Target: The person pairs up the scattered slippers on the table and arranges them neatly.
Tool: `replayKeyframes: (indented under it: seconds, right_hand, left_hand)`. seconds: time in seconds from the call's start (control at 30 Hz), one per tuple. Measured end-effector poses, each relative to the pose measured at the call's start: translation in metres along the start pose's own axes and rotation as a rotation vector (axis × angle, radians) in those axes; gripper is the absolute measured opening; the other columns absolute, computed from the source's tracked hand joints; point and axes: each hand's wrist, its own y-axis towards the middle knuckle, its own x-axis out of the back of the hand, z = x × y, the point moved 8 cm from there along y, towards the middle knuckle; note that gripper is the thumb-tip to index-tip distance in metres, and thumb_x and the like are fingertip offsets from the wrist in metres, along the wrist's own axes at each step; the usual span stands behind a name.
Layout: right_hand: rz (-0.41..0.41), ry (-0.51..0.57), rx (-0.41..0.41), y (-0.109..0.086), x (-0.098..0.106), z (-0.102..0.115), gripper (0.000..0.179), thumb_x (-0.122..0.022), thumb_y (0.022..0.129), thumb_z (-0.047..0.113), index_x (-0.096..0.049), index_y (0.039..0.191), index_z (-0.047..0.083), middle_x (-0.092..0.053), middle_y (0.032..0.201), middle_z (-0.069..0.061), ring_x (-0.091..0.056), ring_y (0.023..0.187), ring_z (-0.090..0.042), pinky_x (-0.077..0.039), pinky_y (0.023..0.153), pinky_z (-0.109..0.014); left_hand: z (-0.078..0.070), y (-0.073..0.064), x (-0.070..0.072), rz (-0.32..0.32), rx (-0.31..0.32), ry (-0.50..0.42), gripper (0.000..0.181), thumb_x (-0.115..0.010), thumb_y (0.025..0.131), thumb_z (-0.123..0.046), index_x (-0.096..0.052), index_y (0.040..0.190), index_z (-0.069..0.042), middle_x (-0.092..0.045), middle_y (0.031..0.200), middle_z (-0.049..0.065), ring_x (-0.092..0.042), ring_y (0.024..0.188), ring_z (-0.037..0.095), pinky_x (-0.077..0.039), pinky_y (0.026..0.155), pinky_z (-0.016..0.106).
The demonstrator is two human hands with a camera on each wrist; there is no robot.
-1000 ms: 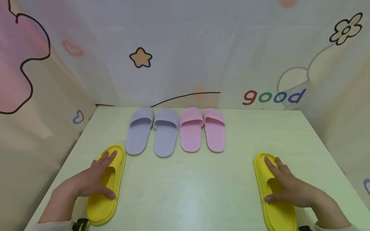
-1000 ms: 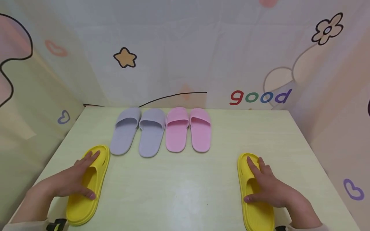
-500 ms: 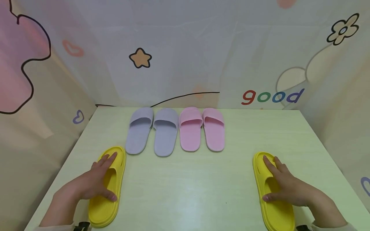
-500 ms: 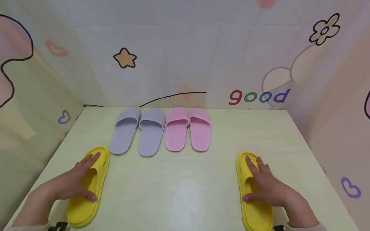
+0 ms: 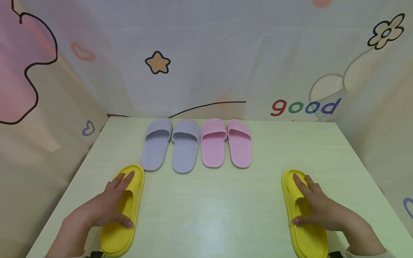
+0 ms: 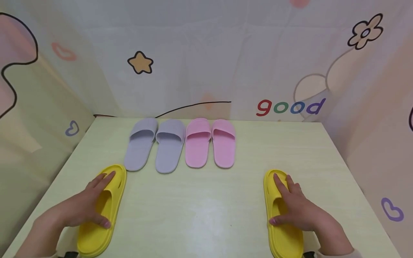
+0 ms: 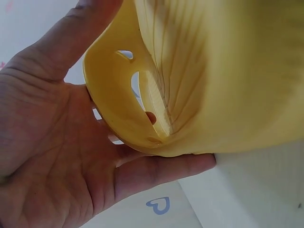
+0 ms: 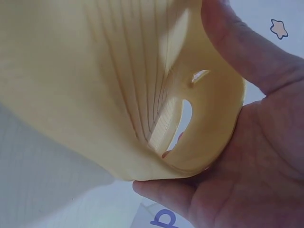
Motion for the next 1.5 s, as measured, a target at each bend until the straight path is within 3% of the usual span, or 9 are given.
replayKeyframes:
  seconds: [0.77, 1.2, 1.5]
  right_hand:
    - [-0.012, -0.029, 0.005, 0.000, -0.007, 0.011, 0.135, -0.085, 0.075, 0.055, 0.005, 0.167, 0.016, 0.008, 0.166, -0.040, 0.000, 0.145, -0.072, -0.023, 0.101, -0.088]
    - [-0.012, -0.057, -0.006, 0.003, -0.012, 0.017, 0.137, -0.085, 0.074, 0.058, 0.005, 0.167, 0.015, 0.006, 0.166, -0.040, -0.002, 0.144, -0.073, -0.026, 0.101, -0.086]
    - [-0.032, -0.070, 0.020, 0.003, -0.012, 0.025, 0.137, -0.085, 0.074, 0.058, 0.004, 0.167, 0.013, 0.002, 0.164, -0.043, -0.003, 0.143, -0.075, -0.028, 0.100, -0.087]
  left_hand:
    - [-0.011, -0.002, -0.013, 0.007, 0.013, 0.010, 0.154, -0.097, 0.054, -0.055, 0.003, 0.168, -0.029, 0.004, 0.172, 0.025, -0.002, 0.150, 0.066, -0.033, 0.103, 0.083]
    - [-0.028, -0.002, -0.018, -0.018, -0.023, 0.043, 0.155, -0.098, 0.051, -0.056, -0.001, 0.168, -0.029, -0.001, 0.173, 0.024, -0.007, 0.149, 0.067, -0.045, 0.099, 0.075]
    - [-0.039, -0.001, -0.020, -0.023, -0.037, 0.064, 0.154, -0.098, 0.052, -0.056, -0.002, 0.168, -0.027, -0.003, 0.173, 0.023, -0.006, 0.150, 0.067, -0.045, 0.098, 0.076]
